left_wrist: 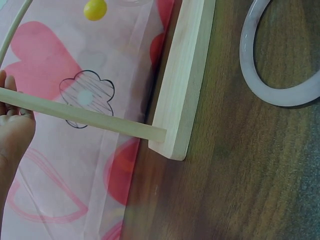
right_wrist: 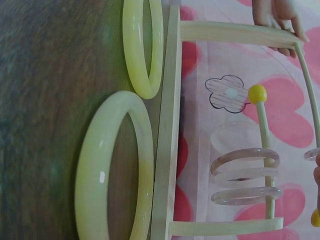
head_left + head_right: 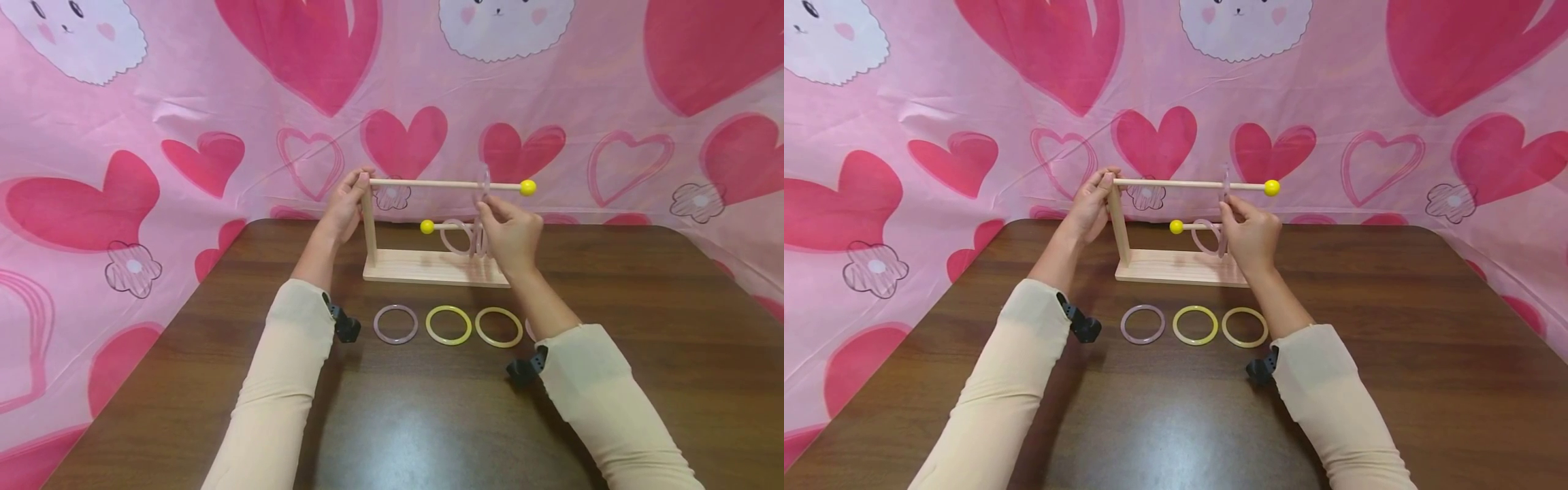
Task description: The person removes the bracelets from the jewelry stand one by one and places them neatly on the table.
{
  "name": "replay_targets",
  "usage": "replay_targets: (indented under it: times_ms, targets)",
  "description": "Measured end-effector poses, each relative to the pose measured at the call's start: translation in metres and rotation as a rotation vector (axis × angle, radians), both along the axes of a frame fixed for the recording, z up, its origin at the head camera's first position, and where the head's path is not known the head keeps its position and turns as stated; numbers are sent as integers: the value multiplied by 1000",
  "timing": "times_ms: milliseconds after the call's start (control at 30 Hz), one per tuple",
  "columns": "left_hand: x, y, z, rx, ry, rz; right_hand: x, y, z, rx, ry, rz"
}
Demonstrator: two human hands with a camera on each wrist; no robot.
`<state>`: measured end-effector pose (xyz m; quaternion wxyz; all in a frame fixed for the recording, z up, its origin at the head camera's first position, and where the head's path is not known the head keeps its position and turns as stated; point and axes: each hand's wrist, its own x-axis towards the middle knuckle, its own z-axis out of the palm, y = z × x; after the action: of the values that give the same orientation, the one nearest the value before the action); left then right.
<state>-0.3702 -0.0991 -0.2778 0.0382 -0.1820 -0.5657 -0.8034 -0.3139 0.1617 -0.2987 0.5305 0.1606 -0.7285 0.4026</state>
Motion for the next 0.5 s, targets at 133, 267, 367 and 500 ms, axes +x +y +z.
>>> replay_targets:
  times_ms: [133, 267, 367, 500]
  targets:
    - [-1, -1, 0, -1, 2, -1, 0, 3, 0, 20, 19, 10]
    - [-2, -1, -1, -9, 5, -1, 1, 6, 1, 14, 16, 14]
    - [-2, -1, -1, -11, 11, -1, 2, 8, 1, 19, 7, 0]
    - [-2, -1, -1, -9, 13, 2, 2, 11, 1, 16, -6, -23]
